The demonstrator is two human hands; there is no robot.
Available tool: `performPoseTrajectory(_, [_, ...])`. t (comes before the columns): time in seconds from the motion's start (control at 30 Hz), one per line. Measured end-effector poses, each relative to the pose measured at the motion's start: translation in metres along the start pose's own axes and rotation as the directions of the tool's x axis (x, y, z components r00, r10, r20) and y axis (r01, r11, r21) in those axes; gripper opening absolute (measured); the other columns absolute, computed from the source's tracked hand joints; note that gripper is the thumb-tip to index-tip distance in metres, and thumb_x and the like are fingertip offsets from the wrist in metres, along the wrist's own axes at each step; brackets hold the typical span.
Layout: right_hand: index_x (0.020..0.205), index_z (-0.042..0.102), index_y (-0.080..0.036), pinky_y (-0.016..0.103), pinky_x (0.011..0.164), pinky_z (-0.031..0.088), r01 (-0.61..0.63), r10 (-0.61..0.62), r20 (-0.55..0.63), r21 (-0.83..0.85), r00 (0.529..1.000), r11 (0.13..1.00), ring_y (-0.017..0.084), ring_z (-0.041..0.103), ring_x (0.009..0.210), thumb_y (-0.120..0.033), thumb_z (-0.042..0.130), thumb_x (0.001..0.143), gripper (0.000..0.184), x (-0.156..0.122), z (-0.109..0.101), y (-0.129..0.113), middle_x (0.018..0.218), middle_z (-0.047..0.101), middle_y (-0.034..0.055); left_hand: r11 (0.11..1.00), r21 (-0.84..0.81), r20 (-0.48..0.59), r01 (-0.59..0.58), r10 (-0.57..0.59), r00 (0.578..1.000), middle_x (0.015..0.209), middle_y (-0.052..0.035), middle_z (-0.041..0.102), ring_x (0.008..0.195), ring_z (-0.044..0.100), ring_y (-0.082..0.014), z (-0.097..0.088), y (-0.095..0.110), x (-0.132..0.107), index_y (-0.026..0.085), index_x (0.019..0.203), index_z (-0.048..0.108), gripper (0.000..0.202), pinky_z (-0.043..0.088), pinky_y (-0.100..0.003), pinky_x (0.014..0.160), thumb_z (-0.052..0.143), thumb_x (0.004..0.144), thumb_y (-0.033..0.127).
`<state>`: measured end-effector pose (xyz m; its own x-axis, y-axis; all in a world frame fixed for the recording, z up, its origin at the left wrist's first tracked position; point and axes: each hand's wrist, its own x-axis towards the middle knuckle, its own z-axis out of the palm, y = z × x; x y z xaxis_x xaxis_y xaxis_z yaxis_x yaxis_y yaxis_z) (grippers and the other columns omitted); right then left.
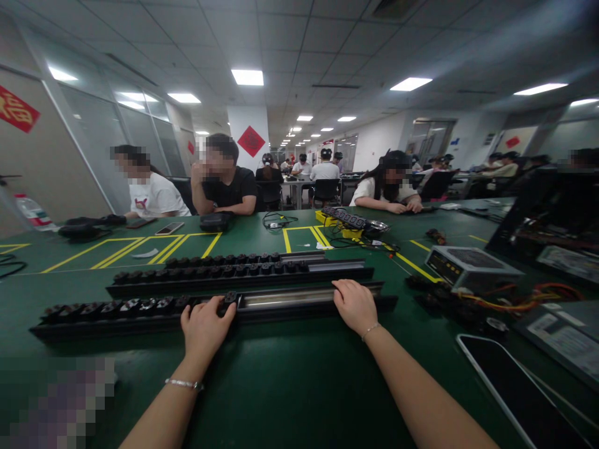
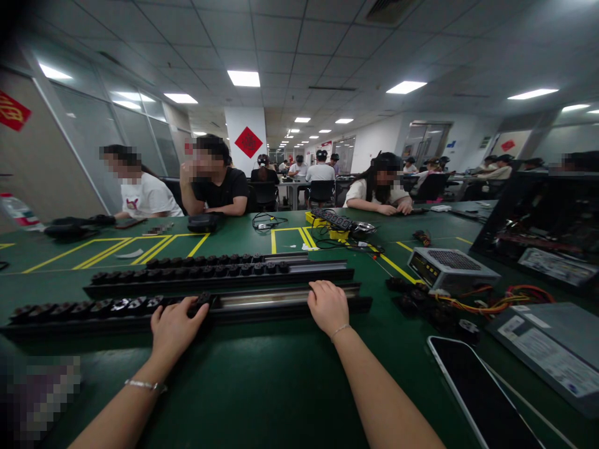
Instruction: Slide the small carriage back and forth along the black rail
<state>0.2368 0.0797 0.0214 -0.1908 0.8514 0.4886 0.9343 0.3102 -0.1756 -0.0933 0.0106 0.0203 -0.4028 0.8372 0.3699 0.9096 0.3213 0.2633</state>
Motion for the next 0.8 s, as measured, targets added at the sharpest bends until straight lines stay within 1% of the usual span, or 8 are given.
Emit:
performPoseTrajectory(0.2, [0.111,0.063,-0.021,0.034,0.091,0.036,-0.005,0.005,-0.008,-0.003,1.000,1.000,0.018,0.052,0.112,-0.028,0.036,0.088,0.036,-0.0012,-0.0003,-0.0003,0.115,0.064,0.0051,1.000,-0.023,0.001,-0.008,0.008,1.000,0.097,-0.0080,0.069,0.105,0.056,-0.0252,0.0009,-0.0011,-0.0001,0.024,0.101,0.063,0.045,0.020,-0.046,0.104,0.039,0.078,0.055])
performPoseTrajectory(0.37, [0.111,0.063,-0.021,0.034,0.091,0.036,0.000,0.000,-0.004,0.001,1.000,1.000,0.019,0.052,0.112,-0.028,0.035,0.088,0.036,-0.0008,0.0000,0.0002,0.115,0.064,0.0053,0.998,-0.039,-0.010,-0.053,0.052,0.999,0.101,-0.0083,0.069,0.107,0.055,-0.0243,0.0025,-0.0015,-0.0015,0.024,0.102,0.062,0.045,0.018,-0.048,0.106,0.038,0.080,0.053])
performPoseTrajectory(0.53, [0.111,0.063,-0.021,0.035,0.091,0.036,-0.003,0.003,0.003,0.003,1.000,1.000,0.019,0.052,0.112,-0.028,0.036,0.088,0.037,-0.0001,0.0001,0.0003,0.115,0.064,0.0061,0.998,-0.037,0.011,-0.046,0.046,0.999,0.104,-0.0090,0.069,0.109,0.055,-0.0241,0.0003,0.0002,-0.0021,0.023,0.104,0.062,0.044,0.017,-0.049,0.106,0.039,0.080,0.052])
performPoseTrajectory(0.8, [0.111,0.063,-0.021,0.033,0.089,0.037,0.007,-0.008,-0.014,-0.012,1.000,1.000,0.019,0.052,0.111,-0.028,0.036,0.088,0.036,-0.0005,0.0016,0.0003,0.114,0.064,0.0053,0.994,-0.037,0.033,-0.100,0.102,0.994,0.102,-0.0070,0.069,0.108,0.056,-0.0247,-0.0015,0.0029,-0.0033,0.025,0.102,0.063,0.041,0.016,-0.050,0.107,0.038,0.081,0.050])
